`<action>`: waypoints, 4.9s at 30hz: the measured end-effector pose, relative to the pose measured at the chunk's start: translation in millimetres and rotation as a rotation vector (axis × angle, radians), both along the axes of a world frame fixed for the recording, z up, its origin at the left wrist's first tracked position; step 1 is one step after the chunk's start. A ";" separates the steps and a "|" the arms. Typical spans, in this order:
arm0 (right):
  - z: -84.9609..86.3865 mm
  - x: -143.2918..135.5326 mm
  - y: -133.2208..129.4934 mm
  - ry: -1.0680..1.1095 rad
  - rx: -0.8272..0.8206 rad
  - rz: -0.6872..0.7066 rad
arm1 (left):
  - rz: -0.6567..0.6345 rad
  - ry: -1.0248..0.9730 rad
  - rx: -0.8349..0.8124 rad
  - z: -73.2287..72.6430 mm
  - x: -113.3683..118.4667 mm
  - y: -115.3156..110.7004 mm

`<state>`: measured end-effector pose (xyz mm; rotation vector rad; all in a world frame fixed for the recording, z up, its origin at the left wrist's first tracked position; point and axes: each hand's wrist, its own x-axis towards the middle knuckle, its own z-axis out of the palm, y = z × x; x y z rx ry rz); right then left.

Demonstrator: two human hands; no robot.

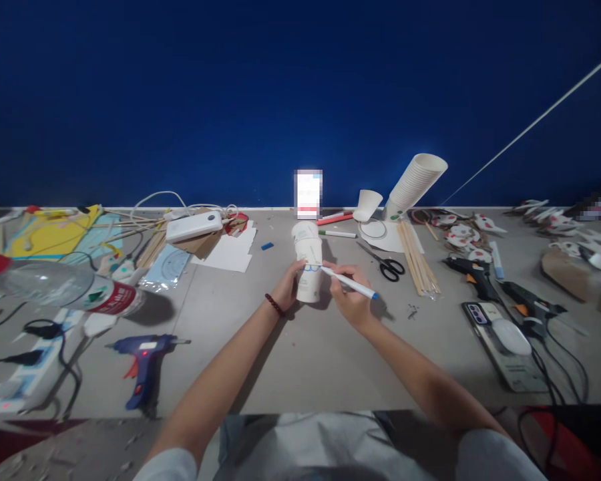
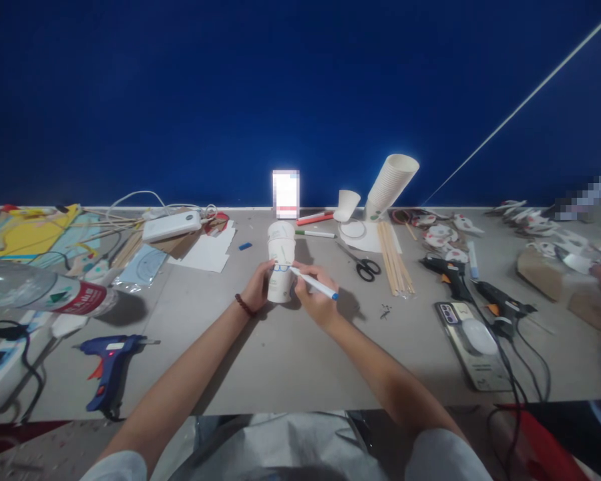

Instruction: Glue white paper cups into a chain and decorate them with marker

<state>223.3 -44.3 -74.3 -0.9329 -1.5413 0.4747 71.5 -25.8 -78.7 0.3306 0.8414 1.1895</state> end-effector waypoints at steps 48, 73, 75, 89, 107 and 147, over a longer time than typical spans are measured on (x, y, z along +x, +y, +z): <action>-7.1 -1.9 0.2 -0.025 -0.035 0.081 | 0.033 0.028 0.075 0.2 2.3 -0.3; -4.7 -0.5 0.1 -0.006 -0.033 0.087 | 0.026 0.026 0.078 -3.3 1.8 0.4; -3.3 -0.5 -0.1 -0.008 -0.021 0.080 | 0.030 0.023 0.074 -3.8 1.4 0.2; -0.1 1.0 0.4 -0.055 0.008 0.070 | -0.015 0.016 0.045 -2.4 -1.7 0.3; 2.6 0.3 0.5 -0.049 0.020 0.021 | -0.062 -0.007 0.089 -1.2 -1.7 0.0; -3.2 0.2 0.5 -0.174 0.152 0.025 | -0.032 0.070 0.166 -10.8 3.0 0.3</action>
